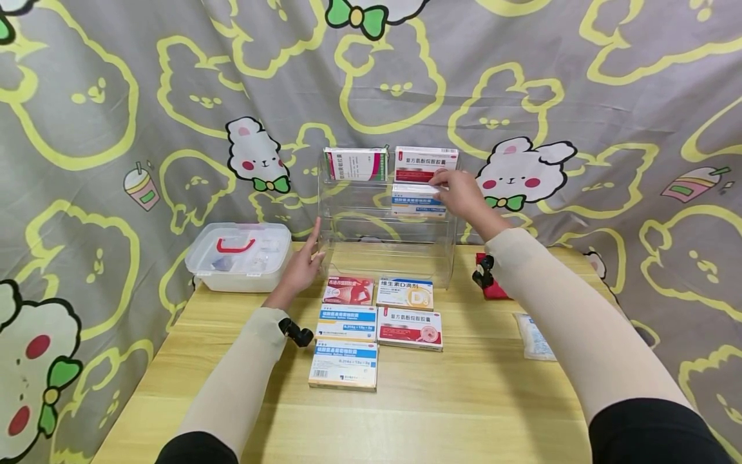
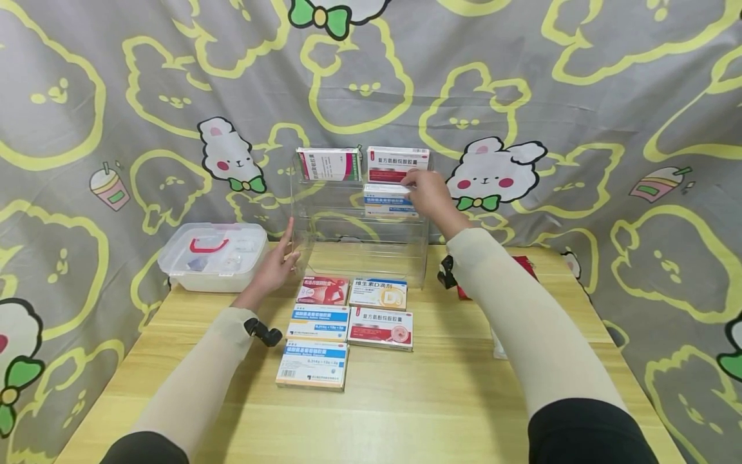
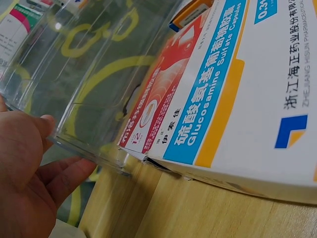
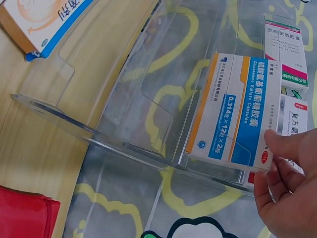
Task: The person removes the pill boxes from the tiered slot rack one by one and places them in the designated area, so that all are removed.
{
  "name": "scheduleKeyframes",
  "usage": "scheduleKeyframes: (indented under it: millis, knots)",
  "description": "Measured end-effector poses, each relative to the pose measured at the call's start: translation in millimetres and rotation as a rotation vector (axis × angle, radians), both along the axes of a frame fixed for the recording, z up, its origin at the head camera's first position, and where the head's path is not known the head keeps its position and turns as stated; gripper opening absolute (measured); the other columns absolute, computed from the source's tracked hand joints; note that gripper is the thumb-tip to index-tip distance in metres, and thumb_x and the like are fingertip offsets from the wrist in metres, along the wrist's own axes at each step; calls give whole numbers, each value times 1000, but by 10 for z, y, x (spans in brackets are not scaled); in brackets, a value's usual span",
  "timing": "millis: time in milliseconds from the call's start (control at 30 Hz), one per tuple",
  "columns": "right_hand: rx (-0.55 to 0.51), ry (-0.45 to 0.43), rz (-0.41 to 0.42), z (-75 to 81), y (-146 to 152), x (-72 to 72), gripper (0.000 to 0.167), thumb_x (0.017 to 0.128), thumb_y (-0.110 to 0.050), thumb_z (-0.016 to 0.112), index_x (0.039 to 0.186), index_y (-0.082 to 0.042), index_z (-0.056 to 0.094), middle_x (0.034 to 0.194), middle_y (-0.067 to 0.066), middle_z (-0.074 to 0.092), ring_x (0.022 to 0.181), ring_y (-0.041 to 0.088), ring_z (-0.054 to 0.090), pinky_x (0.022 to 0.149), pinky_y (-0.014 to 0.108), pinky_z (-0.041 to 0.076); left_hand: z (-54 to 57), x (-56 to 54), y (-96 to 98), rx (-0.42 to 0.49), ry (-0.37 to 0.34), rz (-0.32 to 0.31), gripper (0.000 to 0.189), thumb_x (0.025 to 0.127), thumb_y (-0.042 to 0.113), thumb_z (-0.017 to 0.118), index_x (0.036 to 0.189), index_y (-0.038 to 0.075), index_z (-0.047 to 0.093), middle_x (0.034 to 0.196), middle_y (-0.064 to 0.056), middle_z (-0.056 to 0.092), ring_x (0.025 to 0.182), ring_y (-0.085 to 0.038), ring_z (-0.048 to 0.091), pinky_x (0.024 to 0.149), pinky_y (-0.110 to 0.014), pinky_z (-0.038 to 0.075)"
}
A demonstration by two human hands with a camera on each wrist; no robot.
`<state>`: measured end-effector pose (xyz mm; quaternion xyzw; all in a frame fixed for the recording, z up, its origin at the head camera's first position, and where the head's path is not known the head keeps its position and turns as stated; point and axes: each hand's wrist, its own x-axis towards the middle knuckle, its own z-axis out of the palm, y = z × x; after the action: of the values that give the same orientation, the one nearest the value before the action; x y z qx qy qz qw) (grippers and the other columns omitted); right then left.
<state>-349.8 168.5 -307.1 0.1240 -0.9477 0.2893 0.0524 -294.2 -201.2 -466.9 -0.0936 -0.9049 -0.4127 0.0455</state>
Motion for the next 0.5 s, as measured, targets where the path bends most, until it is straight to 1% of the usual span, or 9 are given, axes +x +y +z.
scheduleKeyframes:
  millis: [67,167,267,300,367,400,500]
  knots:
    - [-7,0,2,2,1,1,31,101,-4,65,131,-1,69,144,18,59,134,38,49,113,52,40,-8,-2,-1,-5,9,-1,85,110,20,51,160,55,-8,158,-29,40,96,-42,71,54,-35,48]
    - [-21,-2,4,3,10,3,31,100,-3,65,131,-1,69,143,18,59,134,38,50,114,52,41,-12,-3,-2,-5,16,-5,85,110,19,51,160,54,-7,158,-28,39,122,-44,63,54,-35,48]
    - [-30,-4,5,1,18,-4,31,100,-3,66,131,-2,69,143,18,59,134,37,52,112,51,43,-13,-3,-1,-4,18,-10,86,110,17,51,160,54,-8,158,-28,39,124,-44,62,53,-35,47]
    - [-31,-5,5,1,21,-6,31,100,-3,66,131,-2,69,144,17,59,134,37,52,112,51,43,-10,-2,-2,-5,18,-12,86,110,17,51,160,54,-8,158,-28,39,121,-44,63,53,-35,47]
    - [-37,-8,5,3,23,-10,31,100,-4,66,131,-2,69,145,16,58,134,37,53,111,51,44,-12,-4,0,-4,17,-10,86,110,17,51,160,55,-8,158,-28,39,111,-44,68,52,-34,46]
    - [-42,-8,6,6,25,-10,31,100,-4,66,131,-2,69,145,16,58,133,36,53,110,51,45,-14,-5,1,-1,15,-10,86,110,18,51,160,55,-8,158,-28,39,103,-45,69,52,-34,46]
    - [-59,-12,14,25,26,-1,31,101,-5,65,132,-2,69,147,16,57,132,36,54,107,51,47,-14,-3,0,-4,12,-7,86,110,20,51,159,57,-9,158,-28,39,105,-44,69,52,-33,46]
